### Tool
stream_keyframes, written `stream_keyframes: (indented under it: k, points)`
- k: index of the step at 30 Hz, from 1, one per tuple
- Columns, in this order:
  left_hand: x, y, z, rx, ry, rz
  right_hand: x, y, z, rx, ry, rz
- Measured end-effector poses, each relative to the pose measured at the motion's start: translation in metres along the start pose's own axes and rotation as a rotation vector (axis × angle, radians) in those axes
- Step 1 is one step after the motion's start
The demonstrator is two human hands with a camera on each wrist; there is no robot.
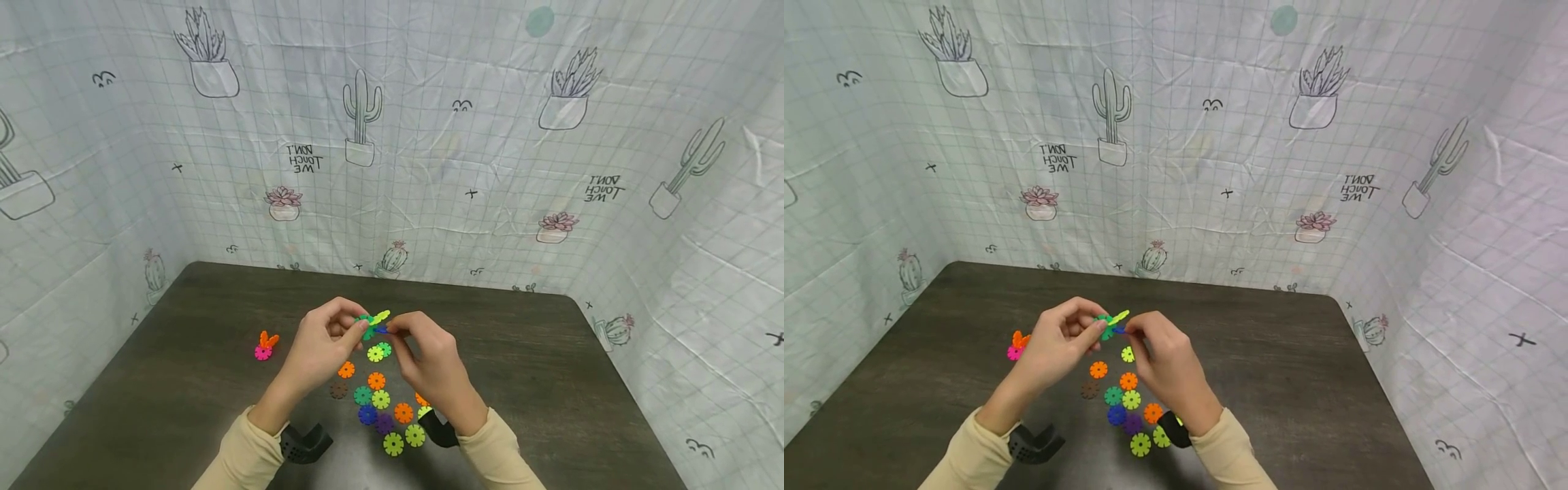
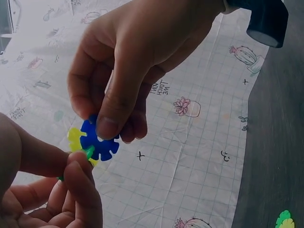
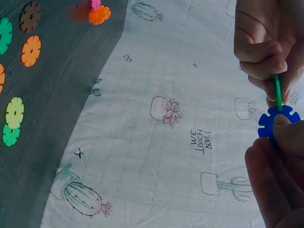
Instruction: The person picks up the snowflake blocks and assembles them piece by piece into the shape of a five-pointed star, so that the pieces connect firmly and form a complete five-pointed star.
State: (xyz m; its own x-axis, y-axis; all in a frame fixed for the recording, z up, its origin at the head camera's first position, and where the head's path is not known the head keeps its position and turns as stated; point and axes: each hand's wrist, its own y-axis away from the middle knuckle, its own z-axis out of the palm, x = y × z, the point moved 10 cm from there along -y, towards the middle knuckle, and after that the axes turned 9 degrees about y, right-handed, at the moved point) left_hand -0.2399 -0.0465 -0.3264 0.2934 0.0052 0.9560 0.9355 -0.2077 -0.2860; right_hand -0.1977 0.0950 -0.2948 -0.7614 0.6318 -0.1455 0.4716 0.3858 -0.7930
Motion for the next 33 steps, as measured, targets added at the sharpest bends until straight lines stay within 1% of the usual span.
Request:
stream_keyframes:
  k: [6, 9, 19, 27, 33]
  points:
    - [0.001, 0.0, 0.0, 0.016, 0.04, -0.006, -0.004, 0.0, -0.005, 0.049, 0.016, -0.023]
    - [0.001, 0.0, 0.001, 0.02, 0.043, -0.005, -0.005, 0.0, -0.006, 0.063, 0.014, -0.035]
    - [-0.003, 0.003, 0.0, 0.024, 0.048, -0.033, -0.007, 0.005, -0.001, 0.027, -0.009, -0.07]
    - [-0.006, 0.008, -0.001, 0.032, 0.04, -0.04, -0.008, 0.007, 0.004, 0.002, -0.046, -0.052]
    - [-0.005, 0.009, 0.001, 0.034, 0.03, -0.026, -0.008, 0.007, 0.004, 0.006, -0.038, -0.042]
